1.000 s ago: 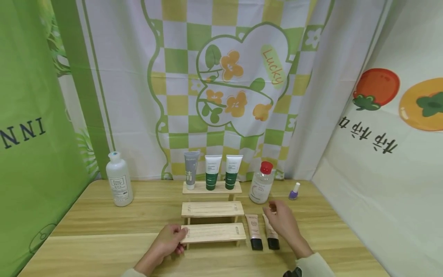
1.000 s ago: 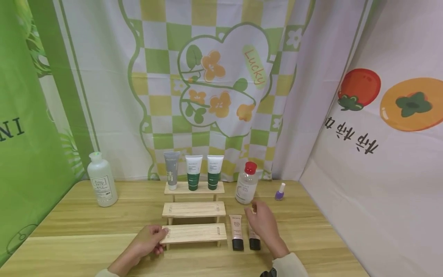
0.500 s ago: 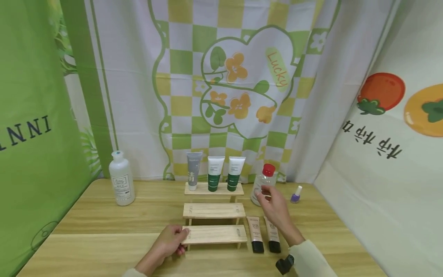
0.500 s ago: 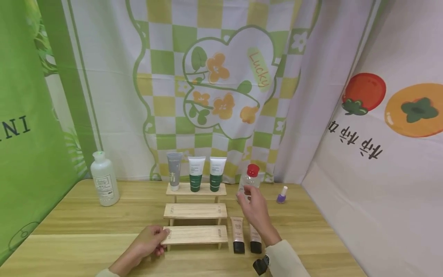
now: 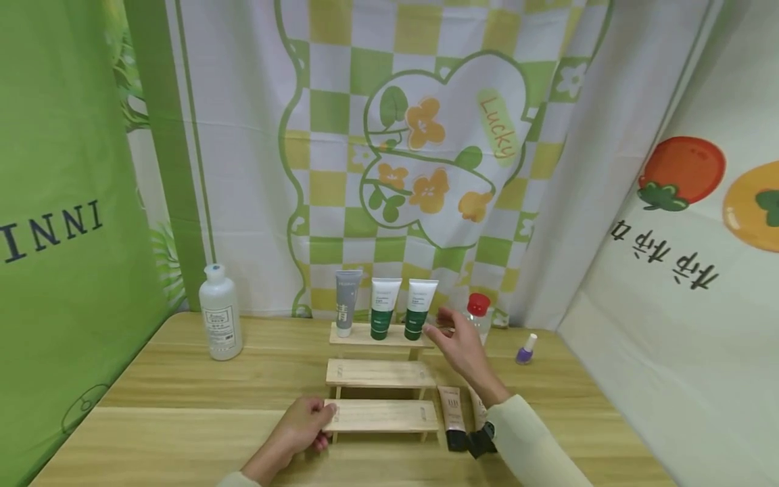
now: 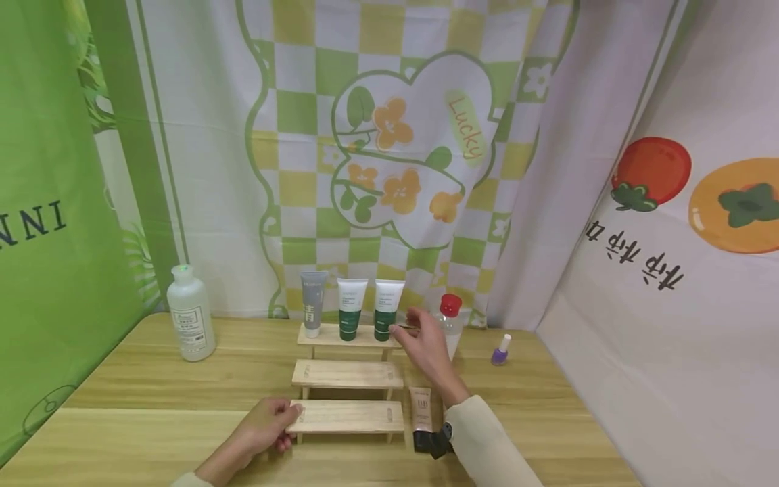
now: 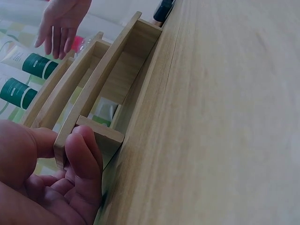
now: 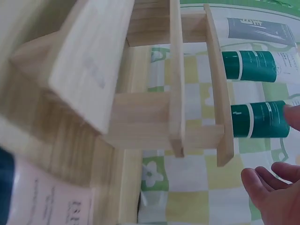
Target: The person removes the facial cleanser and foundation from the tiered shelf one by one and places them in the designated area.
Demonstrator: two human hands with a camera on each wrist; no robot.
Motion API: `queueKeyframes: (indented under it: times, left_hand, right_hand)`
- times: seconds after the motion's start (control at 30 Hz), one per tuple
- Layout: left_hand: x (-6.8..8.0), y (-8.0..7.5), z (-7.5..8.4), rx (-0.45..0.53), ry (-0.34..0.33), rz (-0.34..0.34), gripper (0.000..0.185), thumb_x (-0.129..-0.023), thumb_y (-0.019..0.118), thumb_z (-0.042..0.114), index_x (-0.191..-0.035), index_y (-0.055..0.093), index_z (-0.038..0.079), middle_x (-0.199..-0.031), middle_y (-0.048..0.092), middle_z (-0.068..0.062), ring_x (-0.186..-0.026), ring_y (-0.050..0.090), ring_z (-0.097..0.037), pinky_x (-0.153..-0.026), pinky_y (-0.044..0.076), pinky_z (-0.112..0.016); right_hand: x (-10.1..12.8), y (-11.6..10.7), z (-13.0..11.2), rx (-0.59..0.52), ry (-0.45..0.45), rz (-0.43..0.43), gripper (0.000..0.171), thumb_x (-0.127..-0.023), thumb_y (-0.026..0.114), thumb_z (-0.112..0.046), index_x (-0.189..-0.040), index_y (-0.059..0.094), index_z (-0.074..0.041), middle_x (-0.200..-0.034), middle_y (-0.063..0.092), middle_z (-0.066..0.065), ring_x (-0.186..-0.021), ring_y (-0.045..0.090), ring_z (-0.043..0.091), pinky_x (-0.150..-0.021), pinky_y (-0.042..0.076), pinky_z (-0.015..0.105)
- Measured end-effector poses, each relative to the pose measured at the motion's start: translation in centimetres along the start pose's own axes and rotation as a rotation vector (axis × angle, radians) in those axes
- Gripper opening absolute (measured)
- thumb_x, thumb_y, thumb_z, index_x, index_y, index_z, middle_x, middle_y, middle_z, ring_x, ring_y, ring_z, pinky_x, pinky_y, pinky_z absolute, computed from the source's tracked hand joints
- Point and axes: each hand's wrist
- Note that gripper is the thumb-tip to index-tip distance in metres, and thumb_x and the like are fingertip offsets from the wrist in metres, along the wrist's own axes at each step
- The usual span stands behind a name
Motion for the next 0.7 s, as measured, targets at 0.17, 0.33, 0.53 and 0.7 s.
queueKeyframes:
  times: [0.17,0.33,0.53,0.7]
  left_hand:
    - [0.0,-0.1,0.0,0.007,0.001,0.002,0.029,-0.1,0.055,0.024,-0.08,0.054,0.003,-0.068,0.06,-0.006,-0.052,0.057,-0.011,-0.049,0.052,-0.024]
    - [0.1,-0.1,-0.1,0.016,0.004,-0.003,0.028,-0.1,0.055,0.024,-0.08,0.053,0.004,-0.068,0.059,-0.006,-0.051,0.057,-0.011,-0.049,0.052,-0.025]
    - [0.0,0.0,-0.1,0.016,0.002,0.0,0.029,-0.1,0.055,0.025,-0.08,0.053,0.004,-0.069,0.059,-0.006,-0.052,0.057,-0.011,-0.049,0.052,-0.025]
    - [0.0,0.1,0.0,0.019,-0.007,0.002,0.03,-0.1,0.056,0.025,-0.079,0.053,0.004,-0.069,0.059,-0.006,-0.051,0.057,-0.011,-0.048,0.052,-0.024]
  right_hand:
    - [-0.9,0.8,-0.8,-0.017,0.019,-0.012,0.061,-0.087,0.076,-0.019,-0.135,0.047,0.005,-0.132,0.055,0.025,-0.12,0.056,0.037,-0.098,0.051,0.044]
    - [-1.6,1.5,-1.2,-0.042,0.014,-0.018,0.059,-0.085,0.077,-0.014,-0.133,0.049,0.003,-0.129,0.057,0.022,-0.12,0.057,0.035,-0.098,0.051,0.043]
    - [-2.0,2.0,-1.4,-0.05,-0.014,-0.026,0.056,-0.086,0.075,-0.008,-0.133,0.048,0.005,-0.126,0.058,0.023,-0.117,0.057,0.036,-0.098,0.05,0.045]
    - [-2.0,2.2,-1.6,-0.029,-0.032,-0.024,0.048,-0.087,0.073,-0.006,-0.129,0.052,0.004,-0.121,0.062,0.022,-0.113,0.06,0.035,-0.096,0.052,0.045]
Point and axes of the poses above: each hand's wrist, its own x-axis away from the middle knuckle, its own y-axis out of the palm, z = x × y
